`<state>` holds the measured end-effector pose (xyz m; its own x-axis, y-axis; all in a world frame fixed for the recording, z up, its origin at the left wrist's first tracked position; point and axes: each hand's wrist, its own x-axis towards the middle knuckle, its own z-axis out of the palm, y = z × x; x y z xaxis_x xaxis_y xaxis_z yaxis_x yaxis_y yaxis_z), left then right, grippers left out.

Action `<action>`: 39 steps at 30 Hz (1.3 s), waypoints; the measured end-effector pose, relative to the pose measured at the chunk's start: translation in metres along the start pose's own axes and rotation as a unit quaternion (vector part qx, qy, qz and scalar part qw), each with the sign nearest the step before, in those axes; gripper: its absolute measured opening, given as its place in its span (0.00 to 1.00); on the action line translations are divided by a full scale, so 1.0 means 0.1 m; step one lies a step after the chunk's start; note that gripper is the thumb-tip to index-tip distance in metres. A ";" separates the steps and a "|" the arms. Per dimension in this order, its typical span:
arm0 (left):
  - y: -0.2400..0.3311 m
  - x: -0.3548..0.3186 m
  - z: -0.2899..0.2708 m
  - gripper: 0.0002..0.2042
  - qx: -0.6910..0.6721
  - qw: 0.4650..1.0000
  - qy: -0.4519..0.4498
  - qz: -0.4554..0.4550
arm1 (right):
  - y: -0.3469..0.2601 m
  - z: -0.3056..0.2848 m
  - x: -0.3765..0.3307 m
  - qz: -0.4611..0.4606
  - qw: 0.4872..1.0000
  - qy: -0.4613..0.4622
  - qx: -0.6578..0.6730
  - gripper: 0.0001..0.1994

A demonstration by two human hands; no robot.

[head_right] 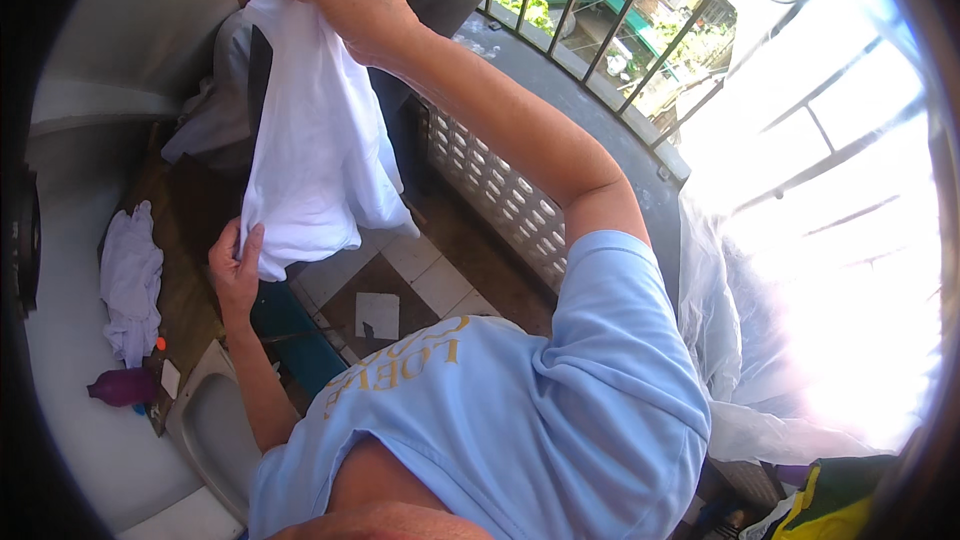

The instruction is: The person washes a white t-shirt by hand in a sink filled with soapy water, scrubbing the fabric against itself, rinsing it, and applying a liquid cleaning agent from a purple bottle to a specific spot before scrubbing it again.

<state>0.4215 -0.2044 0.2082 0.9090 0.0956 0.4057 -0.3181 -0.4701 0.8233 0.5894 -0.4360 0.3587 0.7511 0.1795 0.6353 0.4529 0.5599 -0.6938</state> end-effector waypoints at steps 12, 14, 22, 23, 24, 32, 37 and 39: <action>-0.36 0.07 -0.08 0.06 0.231 0.942 0.193 0.148 | 0.67 -0.59 -1.03 -0.058 0.927 -0.057 -0.365 0.13; -0.64 -0.02 0.05 0.06 0.238 0.961 -0.140 -0.025 | 1.16 -0.99 -1.36 0.131 0.926 -0.148 -0.322 0.13; 0.26 -0.09 -0.48 0.06 0.202 0.963 0.138 0.113 | 0.45 -0.70 -1.02 0.027 0.971 0.018 -0.238 0.11; 0.08 -0.21 -0.37 0.06 0.194 0.953 0.198 0.125 | 0.65 -0.67 -1.09 -0.022 0.956 -0.022 -0.291 0.11; -0.17 -0.31 -0.26 0.07 0.237 0.941 0.198 0.139 | 0.89 -0.61 -1.20 -0.068 0.938 -0.065 -0.334 0.11; -0.20 -0.39 -0.55 0.09 0.114 0.991 0.006 -0.062 | 1.30 -0.85 -1.05 0.210 0.960 -0.039 -0.180 0.10; 0.14 -0.40 -0.57 0.07 0.176 0.980 0.086 0.020 | 1.04 -0.59 -1.11 0.184 0.976 -0.022 -0.114 0.09; 0.07 -0.61 -0.59 0.06 0.147 0.979 0.139 0.000 | 1.18 -0.49 -1.24 0.168 0.980 -0.020 -0.102 0.09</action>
<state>0.3476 -0.1622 0.2127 0.7880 0.3118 0.5309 -0.1894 -0.6977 0.6909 0.5732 -0.4322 0.1813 0.8562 0.3604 0.3703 0.2736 0.2918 -0.9165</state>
